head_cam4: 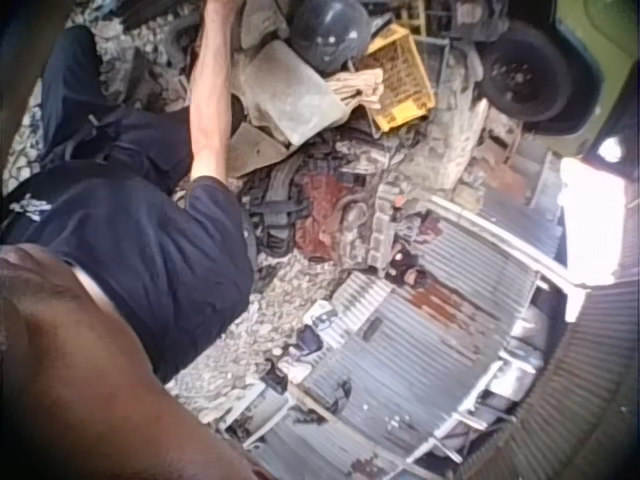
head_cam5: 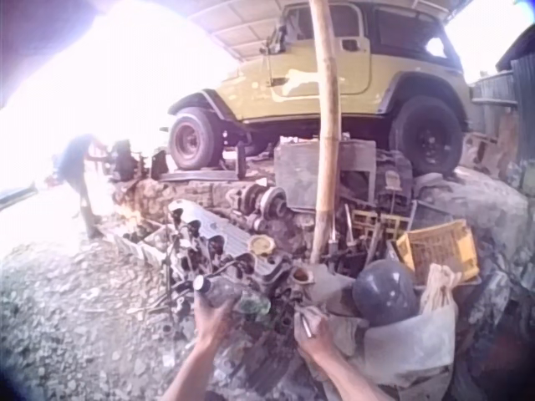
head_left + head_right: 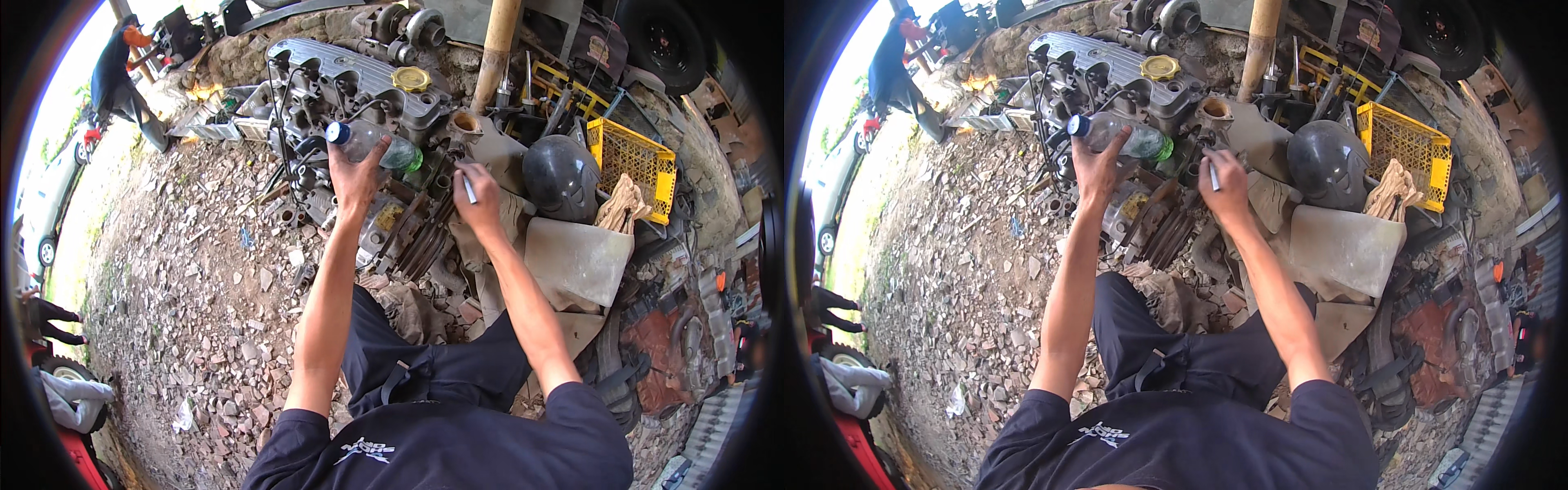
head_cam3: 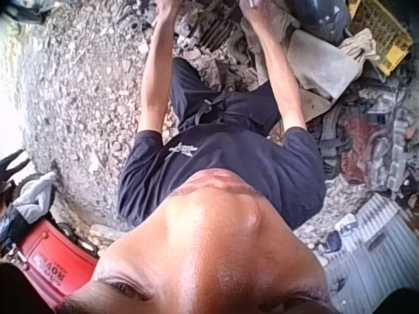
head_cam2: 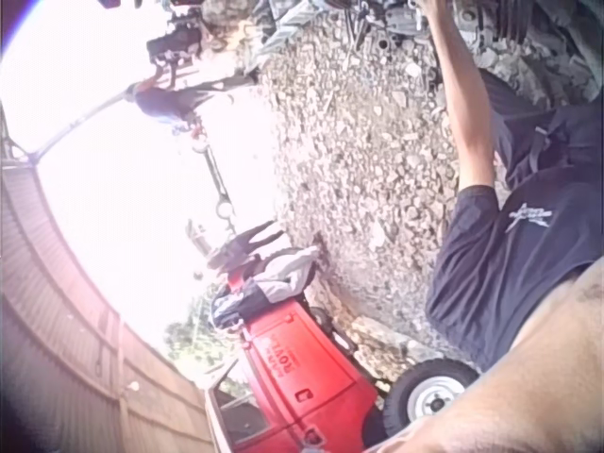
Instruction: The person pours liquid from a plastic bottle onto an engine block and uses a metal tool to clean the surfaces and cylinder head bolt holes.
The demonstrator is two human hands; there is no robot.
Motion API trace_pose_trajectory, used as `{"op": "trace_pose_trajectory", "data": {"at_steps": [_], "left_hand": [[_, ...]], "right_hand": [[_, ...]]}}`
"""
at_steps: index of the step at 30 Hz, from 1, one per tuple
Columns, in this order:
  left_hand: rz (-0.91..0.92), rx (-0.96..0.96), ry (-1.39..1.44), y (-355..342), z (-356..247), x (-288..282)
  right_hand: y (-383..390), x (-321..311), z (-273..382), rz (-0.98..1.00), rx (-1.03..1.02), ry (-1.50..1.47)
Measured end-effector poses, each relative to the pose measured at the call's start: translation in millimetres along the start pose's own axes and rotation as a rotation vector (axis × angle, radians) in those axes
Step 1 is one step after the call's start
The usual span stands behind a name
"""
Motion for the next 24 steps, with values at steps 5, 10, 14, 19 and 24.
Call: {"op": "trace_pose_trajectory", "data": {"at_steps": [5,10,14,19,24], "left_hand": [[-0.055,0.072,0.022,13.0,-13.5,2.4],[-0.242,0.193,0.011,16.3,-6.6,-9.6],[-0.249,0.218,0.002,16.9,-11.0,-5.7],[-0.098,0.084,0.013,14.5,-4.1,-6.3],[-0.055,-0.008,-0.067,4.7,9.1,-8.2]], "right_hand": [[-2.3,5.3,10.7,-0.102,-0.219,0.107],[-14.5,-12.5,-9.4,0.066,0.058,0.033],[-1.4,4.9,-0.3,-0.051,-0.092,0.059],[-10.8,-10.0,-8.3,0.085,0.009,0.041],[-1.1,-1.8,-6.6,0.052,-0.029,0.023]]}}
Point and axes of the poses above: each hand's wrist, its own y-axis away from the middle knuckle, its own x-axis out of the palm, z = x × y, the point moved 3 cm from there along -y, towards the middle knuckle, and after that the axes turned 7 degrees about -x, right-handed, at the moved point
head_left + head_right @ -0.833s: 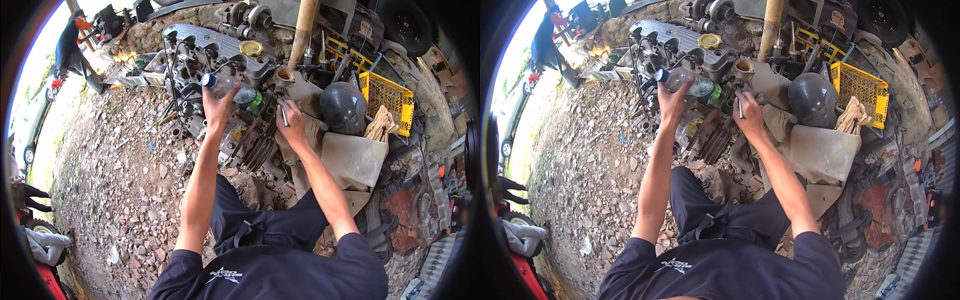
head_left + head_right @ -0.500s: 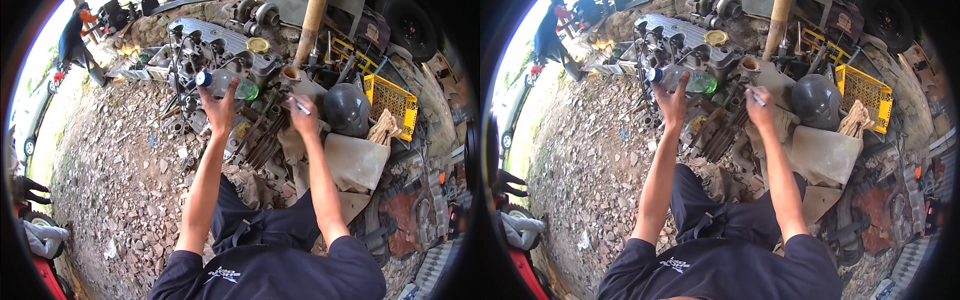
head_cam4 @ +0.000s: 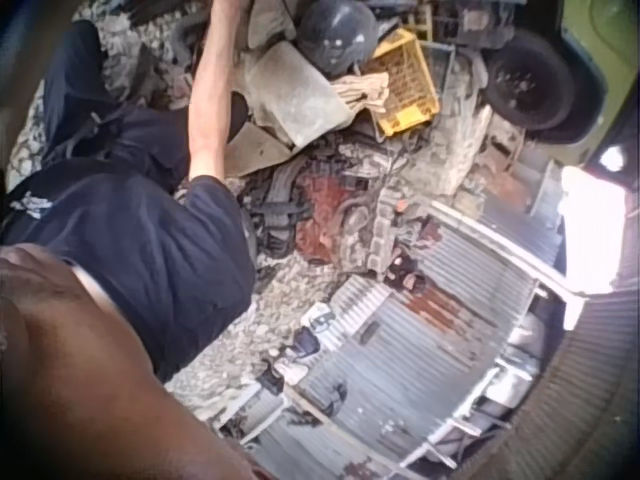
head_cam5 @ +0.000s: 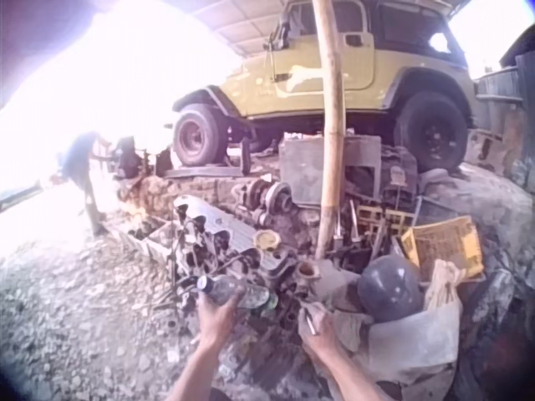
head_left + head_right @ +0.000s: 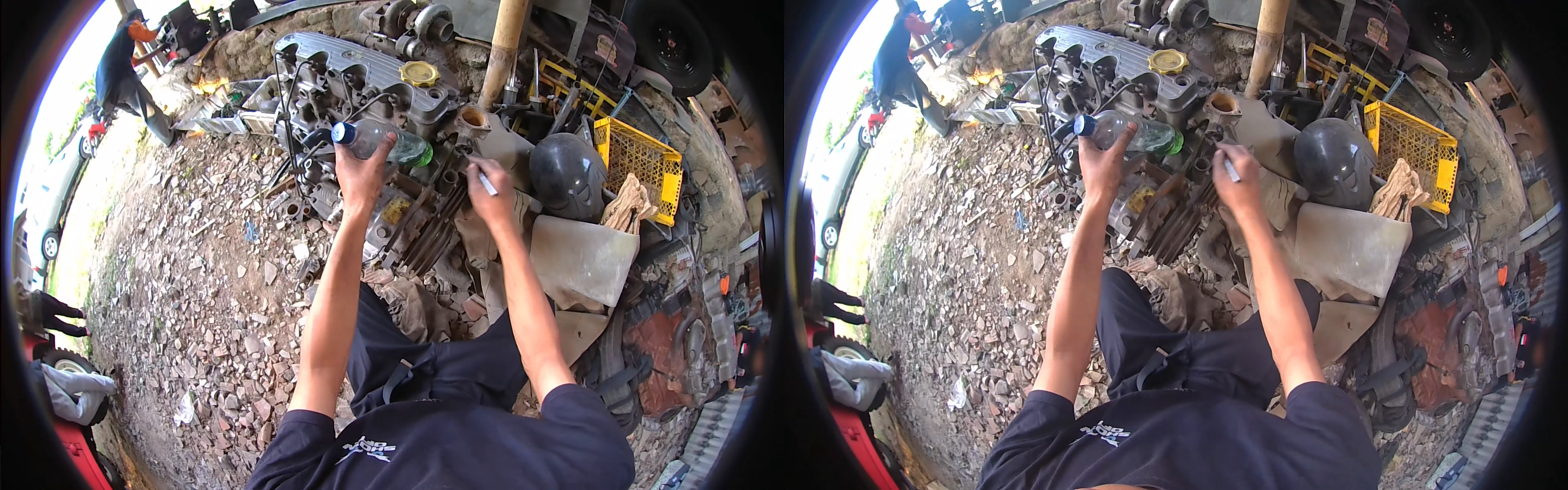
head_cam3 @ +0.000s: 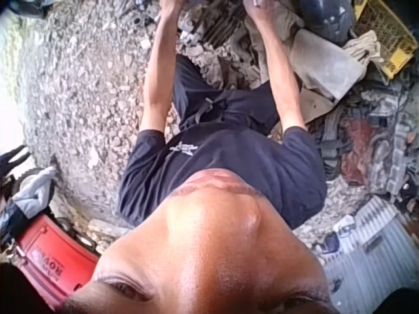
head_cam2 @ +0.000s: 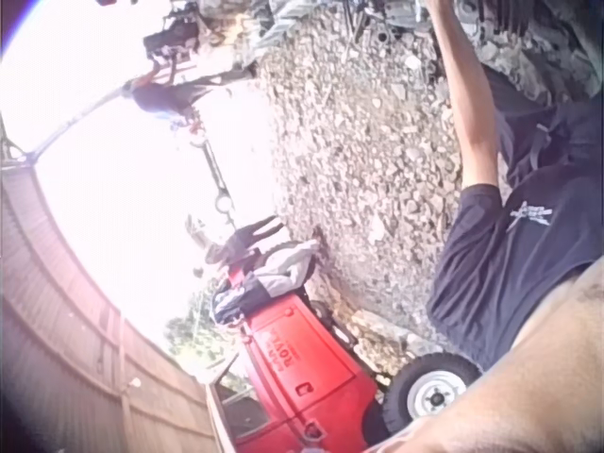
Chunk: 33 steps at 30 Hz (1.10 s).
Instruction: The person pours liquid from a plastic bottle onto an engine block and uses a metal tool to clean the surfaces and cylinder head bolt holes.
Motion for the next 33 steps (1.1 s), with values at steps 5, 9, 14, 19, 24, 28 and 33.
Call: {"op": "trace_pose_trajectory", "data": {"at_steps": [5,9,14,19,24,28,33], "left_hand": [[0.005,-0.020,0.017,-2.1,0.8,6.5],[0.041,-0.023,0.042,-0.3,6.6,3.3],[0.069,0.005,-0.027,2.1,-0.8,5.6],[0.055,-0.045,-0.301,7.9,-8.2,8.4],[0.159,-0.132,-0.350,10.3,-18.3,4.6],[0.176,-0.127,-0.349,10.4,-16.6,8.2],[0.148,-0.091,-0.348,7.3,-7.9,6.4]], "right_hand": [[6.7,18.8,10.1,-0.082,-0.095,0.115],[-3.0,-5.8,-14.5,0.086,0.079,-0.017],[8.6,15.4,-3.3,-0.060,0.021,0.021],[6.9,6.5,11.2,0.022,-0.002,0.208],[-10.0,-4.5,-5.3,0.055,0.011,0.045],[8.0,15.1,13.6,0.071,-0.031,0.201],[-9.2,-7.0,-6.3,0.142,-0.006,0.104]]}}
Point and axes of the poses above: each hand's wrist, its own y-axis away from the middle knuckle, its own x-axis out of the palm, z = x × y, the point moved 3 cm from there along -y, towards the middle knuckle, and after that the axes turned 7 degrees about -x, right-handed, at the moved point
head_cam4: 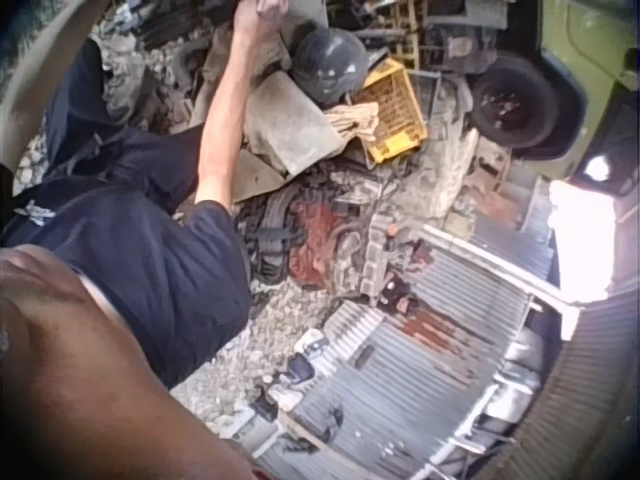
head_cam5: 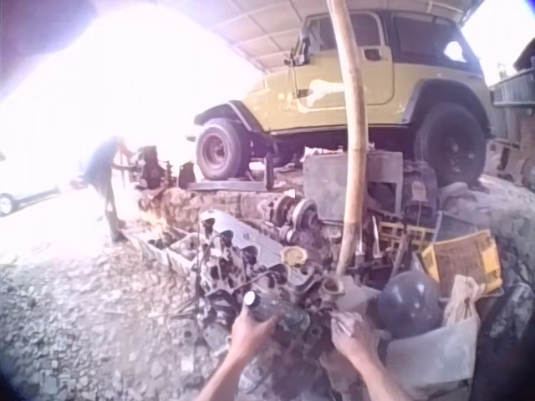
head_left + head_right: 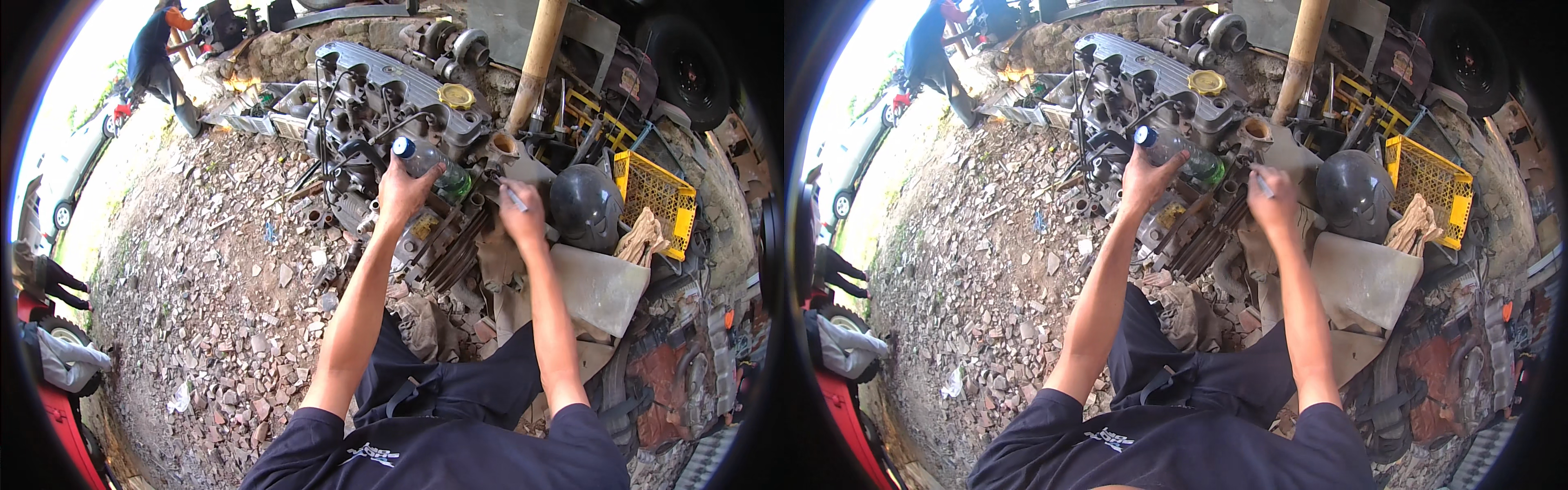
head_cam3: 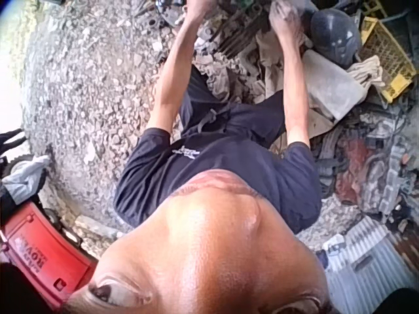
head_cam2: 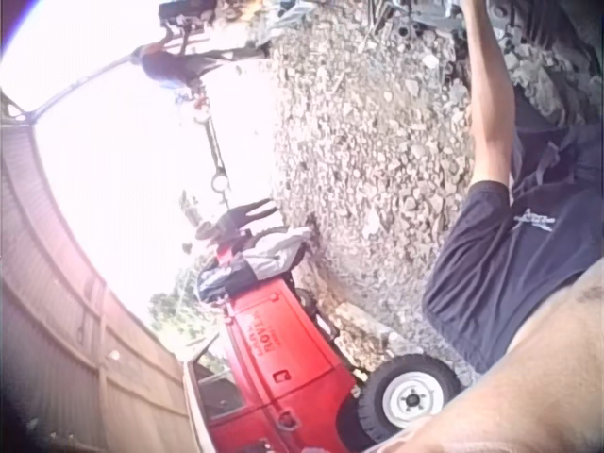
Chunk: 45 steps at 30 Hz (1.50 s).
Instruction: The person pours liquid from a plastic bottle onto an engine block and uses a metal tool to clean the surfaces and cylinder head bolt holes.
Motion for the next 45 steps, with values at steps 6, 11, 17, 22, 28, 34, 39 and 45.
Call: {"op": "trace_pose_trajectory", "data": {"at_steps": [6,11,17,22,28,34,39,45], "left_hand": [[-0.030,0.031,-0.015,2.6,-1.3,-0.2],[-0.004,0.010,0.027,2.4,0.0,-2.2],[-0.008,0.016,-0.012,0.4,-1.3,1.0],[-0.015,0.049,-0.011,1.0,-0.4,5.8],[-0.040,0.047,-0.014,-3.2,5.5,-3.1],[-0.042,0.044,-0.023,1.2,2.2,-3.1],[-0.033,0.065,0.019,-1.3,4.8,1.8],[-0.035,0.050,-0.013,1.8,-0.1,4.7]], "right_hand": [[-5.5,-3.9,-13.5,0.043,0.165,-0.142],[-0.4,8.3,5.9,-0.029,0.058,-0.086],[7.3,24.2,22.2,-0.176,-0.152,0.063],[2.3,13.2,-4.7,-0.334,-0.184,0.106],[2.5,7.0,13.0,-0.050,0.092,-0.049],[18.1,18.9,17.5,-0.169,0.047,-0.005],[17.2,35.4,36.4,-0.292,-0.055,0.055],[14.6,30.1,25.2,-0.238,-0.012,0.034]]}}
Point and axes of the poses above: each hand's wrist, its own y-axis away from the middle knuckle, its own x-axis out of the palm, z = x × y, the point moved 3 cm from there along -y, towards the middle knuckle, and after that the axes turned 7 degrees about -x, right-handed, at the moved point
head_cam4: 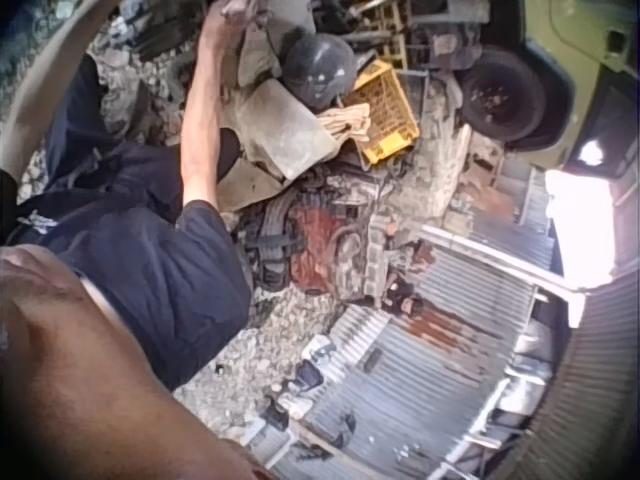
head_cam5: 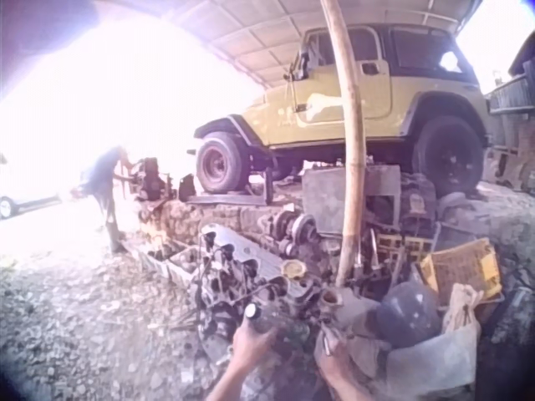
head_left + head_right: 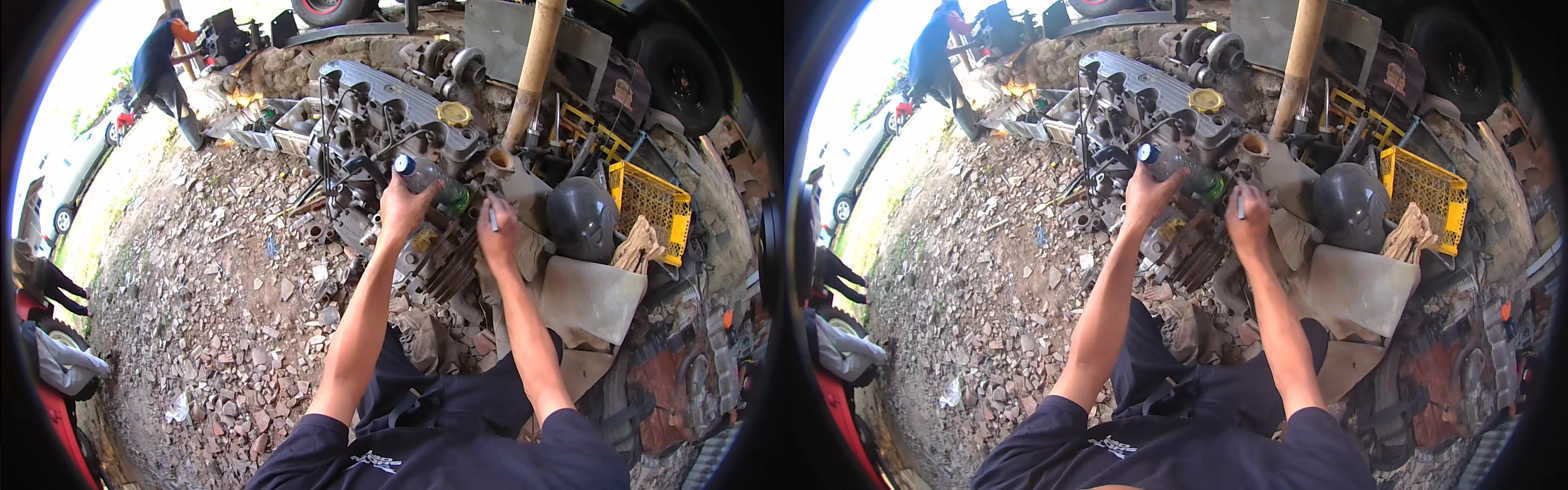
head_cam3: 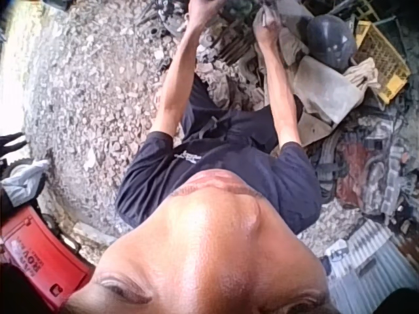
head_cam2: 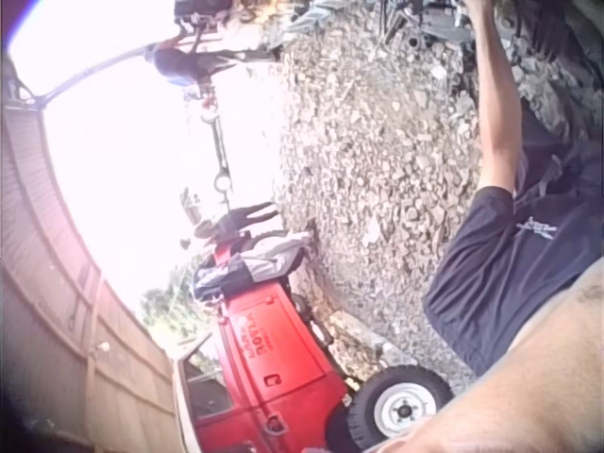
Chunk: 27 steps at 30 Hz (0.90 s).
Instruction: The person pours liquid from a plastic bottle onto an engine block and uses a metal tool to clean the surfaces and cylinder head bolt holes.
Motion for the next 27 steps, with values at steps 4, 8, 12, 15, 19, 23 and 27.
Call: {"op": "trace_pose_trajectory", "data": {"at_steps": [4,8,12,15,19,23,27], "left_hand": [[-0.002,-0.006,0.038,2.3,1.2,-7.3],[0.029,-0.033,0.042,0.0,1.2,-4.2],[0.045,-0.063,0.012,1.0,-0.4,-5.4],[0.042,-0.019,0.037,0.8,-4.3,-6.3],[0.016,-0.026,0.005,-2.6,2.6,-7.0],[0.024,-0.006,0.039,0.1,0.9,-4.0],[-0.006,-0.002,0.008,-1.1,-0.6,-4.9]], "right_hand": [[4.2,-8.4,-8.4,0.040,0.047,-0.044],[6.2,8.0,11.0,-0.073,-0.086,0.025],[4.5,-11.5,-17.2,0.089,0.039,-0.009],[3.9,5.7,5.3,-0.036,-0.019,0.048],[8.4,-7.3,-20.8,0.035,-0.058,0.023],[10.8,10.8,-0.3,-0.076,-0.080,0.062],[17.7,-7.8,-22.9,0.044,-0.070,-0.023]]}}
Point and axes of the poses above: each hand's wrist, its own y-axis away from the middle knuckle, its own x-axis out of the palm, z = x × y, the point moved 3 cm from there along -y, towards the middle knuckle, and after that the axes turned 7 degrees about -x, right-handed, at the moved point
